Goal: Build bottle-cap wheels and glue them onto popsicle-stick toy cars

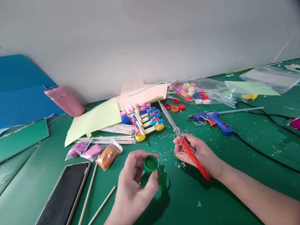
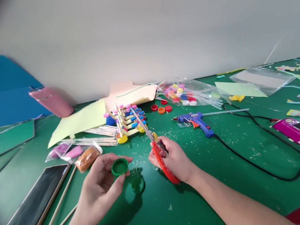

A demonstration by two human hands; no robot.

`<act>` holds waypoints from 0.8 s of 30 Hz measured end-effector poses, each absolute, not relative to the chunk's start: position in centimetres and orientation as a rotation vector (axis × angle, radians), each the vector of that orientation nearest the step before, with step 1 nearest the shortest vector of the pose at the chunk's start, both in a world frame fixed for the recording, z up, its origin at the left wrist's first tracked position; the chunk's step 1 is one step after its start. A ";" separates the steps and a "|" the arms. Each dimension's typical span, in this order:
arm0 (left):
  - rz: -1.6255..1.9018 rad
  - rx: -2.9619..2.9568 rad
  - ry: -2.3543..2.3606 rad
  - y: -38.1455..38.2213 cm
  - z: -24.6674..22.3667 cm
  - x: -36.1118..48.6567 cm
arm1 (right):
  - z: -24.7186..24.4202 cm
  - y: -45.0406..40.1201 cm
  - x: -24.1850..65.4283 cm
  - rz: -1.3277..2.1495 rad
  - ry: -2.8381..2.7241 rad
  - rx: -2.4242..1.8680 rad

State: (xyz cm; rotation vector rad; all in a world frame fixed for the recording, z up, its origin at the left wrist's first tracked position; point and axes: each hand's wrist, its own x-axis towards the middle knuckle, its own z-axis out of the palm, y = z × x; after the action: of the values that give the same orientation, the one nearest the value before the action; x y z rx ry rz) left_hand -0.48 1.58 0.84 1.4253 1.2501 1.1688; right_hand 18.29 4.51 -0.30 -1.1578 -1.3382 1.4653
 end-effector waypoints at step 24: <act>0.908 2.189 1.433 1.7 -0.9 -0.4 | -0.9 4.5 18.5 1.283 -1.474 -1.260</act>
State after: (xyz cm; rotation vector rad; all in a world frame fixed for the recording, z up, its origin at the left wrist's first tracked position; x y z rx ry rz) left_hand -0.38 1.75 -0.87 2.1889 1.4328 0.9083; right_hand 18.53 4.53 -0.86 -1.2602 -1.4739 1.2832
